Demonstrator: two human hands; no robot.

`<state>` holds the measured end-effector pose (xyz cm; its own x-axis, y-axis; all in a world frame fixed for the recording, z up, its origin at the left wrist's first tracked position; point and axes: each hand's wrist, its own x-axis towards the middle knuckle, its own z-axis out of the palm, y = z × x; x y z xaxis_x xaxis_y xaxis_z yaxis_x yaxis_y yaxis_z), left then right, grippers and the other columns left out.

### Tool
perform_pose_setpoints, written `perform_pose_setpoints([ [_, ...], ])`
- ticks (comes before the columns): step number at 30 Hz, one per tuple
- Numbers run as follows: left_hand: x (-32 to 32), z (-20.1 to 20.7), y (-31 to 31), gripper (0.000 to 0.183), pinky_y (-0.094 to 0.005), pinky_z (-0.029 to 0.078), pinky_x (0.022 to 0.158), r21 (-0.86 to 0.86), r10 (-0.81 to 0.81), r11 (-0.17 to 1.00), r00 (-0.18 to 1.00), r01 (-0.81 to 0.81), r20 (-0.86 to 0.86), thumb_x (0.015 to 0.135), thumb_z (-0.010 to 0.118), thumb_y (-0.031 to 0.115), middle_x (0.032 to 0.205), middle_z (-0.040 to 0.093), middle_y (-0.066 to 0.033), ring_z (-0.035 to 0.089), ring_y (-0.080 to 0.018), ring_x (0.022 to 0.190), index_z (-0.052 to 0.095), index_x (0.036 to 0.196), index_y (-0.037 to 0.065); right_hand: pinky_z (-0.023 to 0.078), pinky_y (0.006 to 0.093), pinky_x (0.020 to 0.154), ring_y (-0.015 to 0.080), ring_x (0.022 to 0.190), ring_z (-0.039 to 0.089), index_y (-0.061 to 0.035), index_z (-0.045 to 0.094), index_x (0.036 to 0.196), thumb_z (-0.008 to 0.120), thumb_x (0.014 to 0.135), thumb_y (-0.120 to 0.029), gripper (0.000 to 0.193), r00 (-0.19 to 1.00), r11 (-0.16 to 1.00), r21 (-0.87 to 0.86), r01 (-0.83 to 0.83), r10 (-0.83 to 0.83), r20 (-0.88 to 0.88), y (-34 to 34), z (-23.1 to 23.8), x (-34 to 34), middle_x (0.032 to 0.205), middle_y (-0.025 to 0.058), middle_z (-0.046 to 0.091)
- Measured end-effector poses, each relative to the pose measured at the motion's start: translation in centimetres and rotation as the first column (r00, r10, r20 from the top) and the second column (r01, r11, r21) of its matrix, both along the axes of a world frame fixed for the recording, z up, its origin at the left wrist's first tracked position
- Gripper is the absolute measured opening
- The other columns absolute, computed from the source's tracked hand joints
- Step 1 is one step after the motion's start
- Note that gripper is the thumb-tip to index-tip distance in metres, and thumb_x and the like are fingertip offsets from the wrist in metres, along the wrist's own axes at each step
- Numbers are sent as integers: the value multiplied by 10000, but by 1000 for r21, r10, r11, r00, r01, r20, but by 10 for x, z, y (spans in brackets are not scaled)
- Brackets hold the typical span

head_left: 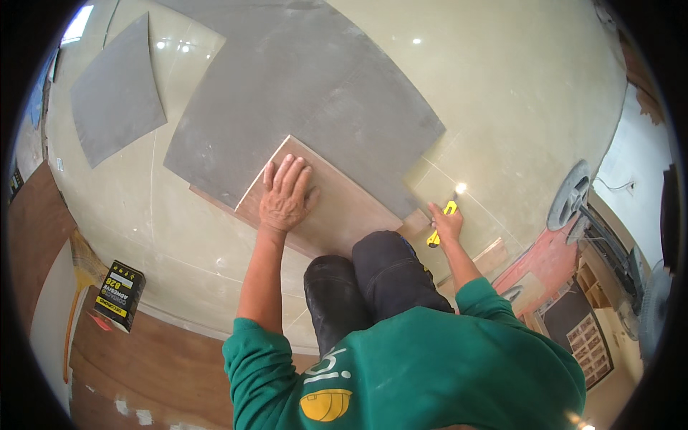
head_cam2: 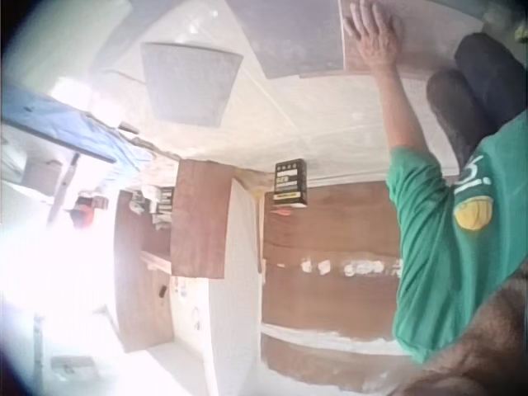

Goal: The person retrieves a roll of tape and a utility knife, then kneels on the floor to cut rectangular pieces of flooring material. They measure and cut several pieces, arranging them on the floor.

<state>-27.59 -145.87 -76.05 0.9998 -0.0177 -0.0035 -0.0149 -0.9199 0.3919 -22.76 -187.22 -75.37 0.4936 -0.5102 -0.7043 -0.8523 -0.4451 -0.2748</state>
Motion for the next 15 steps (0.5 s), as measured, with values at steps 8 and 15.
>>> perform_pose_setpoints([
  [8, 1, 11, -41, 715, -578, 135, 1202, 79, 433, 900, 901, -429, -32, 857, 704, 445, 1486, 406, -96, 255, -318, 1472, 440, 1429, 106, 490, 302, 477, 136, 505, 573, -15, 580, 930, 910, 696, -318, 505, 997, 996, -63, -60, 62, 42, 11, 12, 8, 677, 49, 614],
  [15, -8, 1, -54, 736, -621, 58, 1184, 122, 434, 898, 896, -423, -90, 958, 560, 470, 1551, 287, -140, 149, -385, 1499, 297, 1509, 58, 496, 311, 506, 140, 525, 589, -7, 574, 905, 902, 703, -347, 514, 996, 989, -112, -93, 92, -16, 2, 3, 0, 653, 47, 612],
])
